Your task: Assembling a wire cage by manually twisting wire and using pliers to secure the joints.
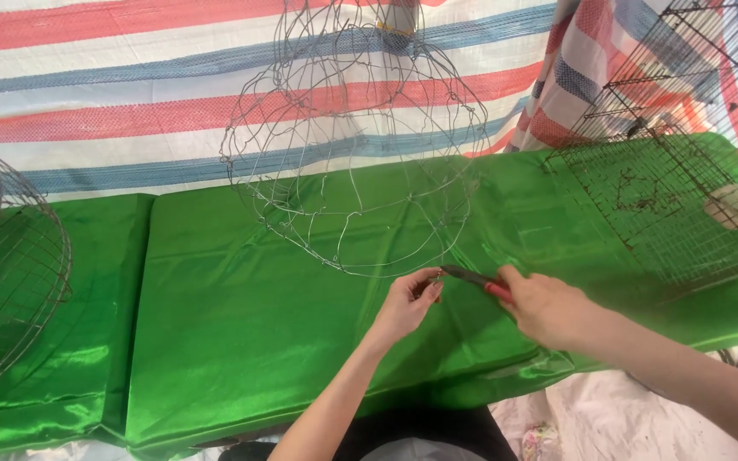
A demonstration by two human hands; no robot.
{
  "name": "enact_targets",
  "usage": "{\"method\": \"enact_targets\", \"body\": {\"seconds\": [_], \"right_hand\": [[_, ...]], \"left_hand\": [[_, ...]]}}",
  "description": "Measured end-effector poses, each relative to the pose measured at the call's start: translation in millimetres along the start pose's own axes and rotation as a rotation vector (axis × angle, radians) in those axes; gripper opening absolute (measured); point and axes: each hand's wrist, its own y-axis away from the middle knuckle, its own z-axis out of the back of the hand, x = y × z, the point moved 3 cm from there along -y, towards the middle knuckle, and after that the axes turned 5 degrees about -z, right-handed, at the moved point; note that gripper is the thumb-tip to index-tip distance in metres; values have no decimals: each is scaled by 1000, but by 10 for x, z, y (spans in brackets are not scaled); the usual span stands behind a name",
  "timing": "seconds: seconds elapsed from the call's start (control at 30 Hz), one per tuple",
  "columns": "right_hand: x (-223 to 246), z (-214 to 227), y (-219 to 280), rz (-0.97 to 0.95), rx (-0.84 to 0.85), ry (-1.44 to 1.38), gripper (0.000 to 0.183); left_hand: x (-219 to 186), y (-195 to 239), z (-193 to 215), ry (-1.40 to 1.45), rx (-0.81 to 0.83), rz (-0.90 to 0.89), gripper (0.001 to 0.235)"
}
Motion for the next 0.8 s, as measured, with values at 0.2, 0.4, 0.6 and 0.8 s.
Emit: {"method": "enact_targets", "body": {"seconds": [0.2, 0.4, 0.6, 0.8], "right_hand": [[-91, -191, -179, 37, -113, 257, 47], [-365, -539, -338, -6, 381, -1030, 55], [125, -451, -83, -7, 816, -1426, 43], [123, -615, -151, 50, 1002, -1656, 49]], "left_hand": [[-8, -95, 63, 197, 59, 101, 26], [14, -82, 76, 222, 72, 83, 32], [-27, 15, 33, 212, 24, 201, 36], [224, 31, 54, 183, -33, 185, 25]]}}
